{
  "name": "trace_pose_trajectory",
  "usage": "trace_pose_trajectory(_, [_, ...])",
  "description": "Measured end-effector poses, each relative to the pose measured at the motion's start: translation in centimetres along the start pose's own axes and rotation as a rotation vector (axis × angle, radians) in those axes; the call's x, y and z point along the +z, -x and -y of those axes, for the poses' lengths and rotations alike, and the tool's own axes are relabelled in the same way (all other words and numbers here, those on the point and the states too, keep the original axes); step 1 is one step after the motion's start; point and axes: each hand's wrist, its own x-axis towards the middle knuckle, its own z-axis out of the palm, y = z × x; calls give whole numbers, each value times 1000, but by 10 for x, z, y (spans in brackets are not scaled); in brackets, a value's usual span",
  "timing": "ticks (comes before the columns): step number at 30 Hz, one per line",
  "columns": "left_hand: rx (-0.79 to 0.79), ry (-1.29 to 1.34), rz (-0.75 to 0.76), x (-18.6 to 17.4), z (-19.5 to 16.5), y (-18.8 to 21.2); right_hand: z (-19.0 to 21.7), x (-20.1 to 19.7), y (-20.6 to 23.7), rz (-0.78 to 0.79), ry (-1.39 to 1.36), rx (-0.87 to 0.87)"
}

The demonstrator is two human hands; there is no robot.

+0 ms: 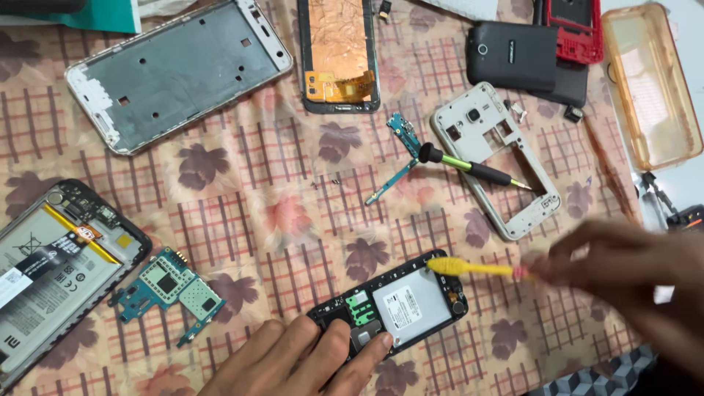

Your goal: The person uses a screwdriver to remove screws from the back of a white smartphone, then lifts off the back cover to expose the internal components. The person then uses a toothbrush to clean the interior of the phone chassis.

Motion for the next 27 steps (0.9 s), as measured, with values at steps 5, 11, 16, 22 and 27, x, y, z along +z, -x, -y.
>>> trace_pose_trajectory(5, [10, -53, -1, 6, -3, 7, -20, 94, 45, -373, -247, -1])
trace_pose_trajectory(11, [-33, -62, -11, 12, -7, 9, 4, 151, 50, -573, -205, -292])
trace_pose_trajectory(16, [-106, -28, -12, 12, -10, 15, -3, 154, 52, -603, -172, -333])
trace_pose_trajectory(22, [-250, 19, -5, 22, -15, 18, 3, 173, 69, -592, -211, -280])
trace_pose_trajectory(27, [-224, 101, -234, 11, -19, 0, 7, 159, 61, -627, -211, -311])
